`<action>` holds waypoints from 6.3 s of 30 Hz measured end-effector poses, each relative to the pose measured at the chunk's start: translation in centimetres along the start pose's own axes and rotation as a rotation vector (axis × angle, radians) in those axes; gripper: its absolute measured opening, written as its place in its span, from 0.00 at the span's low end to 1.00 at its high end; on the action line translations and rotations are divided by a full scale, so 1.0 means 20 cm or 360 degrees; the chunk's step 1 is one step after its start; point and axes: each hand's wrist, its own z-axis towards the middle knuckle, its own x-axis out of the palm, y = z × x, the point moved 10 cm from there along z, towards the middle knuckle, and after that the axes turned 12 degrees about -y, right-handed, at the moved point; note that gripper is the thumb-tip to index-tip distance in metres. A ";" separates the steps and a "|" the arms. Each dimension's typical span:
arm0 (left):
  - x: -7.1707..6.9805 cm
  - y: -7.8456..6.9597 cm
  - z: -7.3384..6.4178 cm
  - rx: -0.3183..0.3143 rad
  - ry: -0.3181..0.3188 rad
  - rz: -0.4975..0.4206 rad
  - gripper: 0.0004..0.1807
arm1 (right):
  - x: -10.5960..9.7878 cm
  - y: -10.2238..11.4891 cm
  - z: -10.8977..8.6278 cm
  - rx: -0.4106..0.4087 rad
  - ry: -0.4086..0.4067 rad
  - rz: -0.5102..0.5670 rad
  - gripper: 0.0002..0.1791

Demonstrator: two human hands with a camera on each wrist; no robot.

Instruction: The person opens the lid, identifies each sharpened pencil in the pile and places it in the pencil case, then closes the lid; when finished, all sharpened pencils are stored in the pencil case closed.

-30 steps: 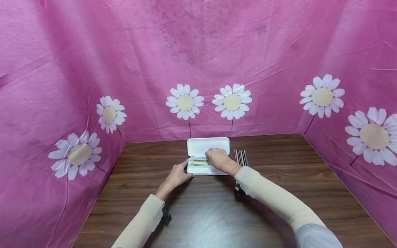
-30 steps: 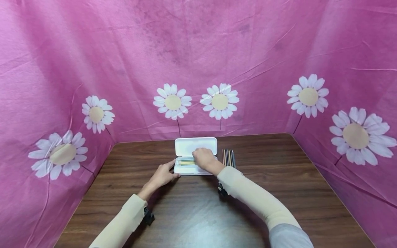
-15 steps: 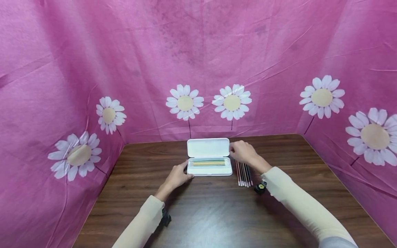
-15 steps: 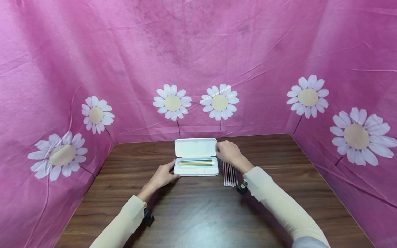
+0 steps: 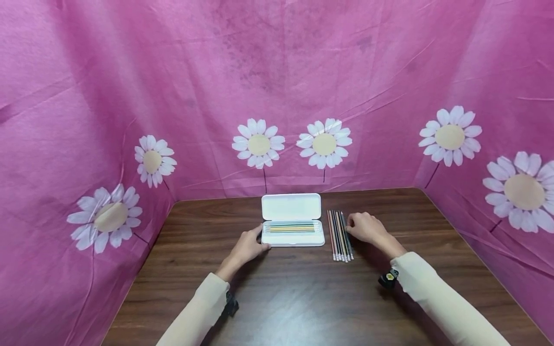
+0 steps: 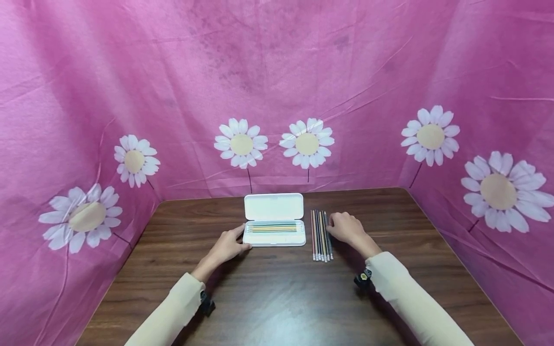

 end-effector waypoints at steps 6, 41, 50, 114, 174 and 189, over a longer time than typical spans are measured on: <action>0.00 -0.01 0.00 0.0007 -0.0010 -0.0014 0.44 | 0.08 -0.10 -0.01 -0.0021 -0.0024 0.0074 0.08; 0.00 -0.01 -0.01 -0.0017 0.0003 -0.0045 0.43 | 0.19 -0.23 0.02 0.0276 0.0011 -0.0014 0.12; 0.00 0.00 -0.01 -0.0002 -0.0009 -0.0024 0.43 | -0.05 0.07 -0.03 0.0098 -0.0060 0.0102 0.06; 0.00 -0.01 0.00 -0.0032 0.0019 -0.0003 0.43 | 0.34 0.89 0.21 -0.0737 -0.0028 -0.0110 0.14; -0.01 0.00 0.00 0.0003 -0.0027 -0.0010 0.43 | 0.12 0.96 0.46 -0.0801 0.0167 0.0043 0.19; -0.01 -0.01 0.00 0.0029 -0.0038 -0.0006 0.43 | 0.18 0.88 0.15 -0.0838 0.0117 0.0495 0.16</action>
